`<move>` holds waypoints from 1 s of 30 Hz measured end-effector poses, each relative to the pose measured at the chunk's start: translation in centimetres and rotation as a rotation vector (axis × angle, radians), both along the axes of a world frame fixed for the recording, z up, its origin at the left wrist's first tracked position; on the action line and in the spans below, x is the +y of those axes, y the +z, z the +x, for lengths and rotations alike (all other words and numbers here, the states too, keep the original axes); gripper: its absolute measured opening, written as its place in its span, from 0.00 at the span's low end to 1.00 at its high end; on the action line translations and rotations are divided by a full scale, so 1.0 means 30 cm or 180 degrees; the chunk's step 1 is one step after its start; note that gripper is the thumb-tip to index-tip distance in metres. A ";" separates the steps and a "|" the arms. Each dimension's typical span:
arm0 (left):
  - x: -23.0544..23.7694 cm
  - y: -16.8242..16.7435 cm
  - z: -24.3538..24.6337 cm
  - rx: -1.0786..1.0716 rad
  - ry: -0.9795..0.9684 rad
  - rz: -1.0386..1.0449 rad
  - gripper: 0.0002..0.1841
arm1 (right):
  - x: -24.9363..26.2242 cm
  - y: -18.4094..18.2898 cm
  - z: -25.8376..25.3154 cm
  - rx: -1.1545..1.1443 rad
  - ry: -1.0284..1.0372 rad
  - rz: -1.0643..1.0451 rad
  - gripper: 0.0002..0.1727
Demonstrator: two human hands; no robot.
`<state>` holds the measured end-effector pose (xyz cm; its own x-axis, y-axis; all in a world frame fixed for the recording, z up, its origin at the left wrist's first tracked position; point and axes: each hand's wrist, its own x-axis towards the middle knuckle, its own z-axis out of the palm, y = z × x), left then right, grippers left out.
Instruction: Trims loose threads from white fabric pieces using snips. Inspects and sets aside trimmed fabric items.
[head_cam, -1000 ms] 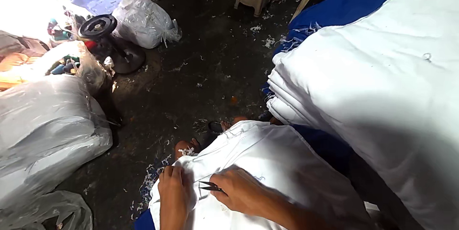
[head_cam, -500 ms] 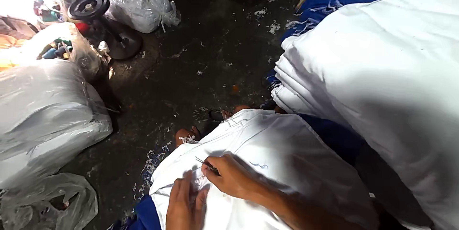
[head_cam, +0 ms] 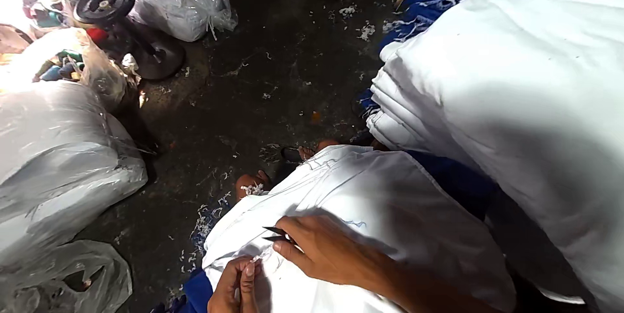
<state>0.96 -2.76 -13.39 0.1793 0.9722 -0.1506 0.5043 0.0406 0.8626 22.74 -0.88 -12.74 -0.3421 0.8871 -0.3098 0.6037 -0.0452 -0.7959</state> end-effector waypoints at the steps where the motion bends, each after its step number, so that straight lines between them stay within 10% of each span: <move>1: -0.008 0.000 0.001 0.0083 -0.0029 0.0097 0.11 | -0.008 0.016 0.001 -0.0298 0.0173 0.0102 0.27; 25: -0.011 0.042 0.001 0.0649 -0.0702 0.0393 0.11 | 0.012 0.030 0.029 -0.0599 0.0871 -0.0276 0.22; 30: 0.073 -0.004 -0.146 0.0635 0.0560 0.0857 0.21 | 0.021 0.018 0.044 -0.0474 0.0858 -0.0606 0.23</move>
<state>-3.44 -0.57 -13.50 -0.0011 0.9950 0.0994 0.6689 -0.0732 0.7397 24.07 -0.25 -12.21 -0.4946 0.6928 -0.5247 0.7228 -0.0074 -0.6910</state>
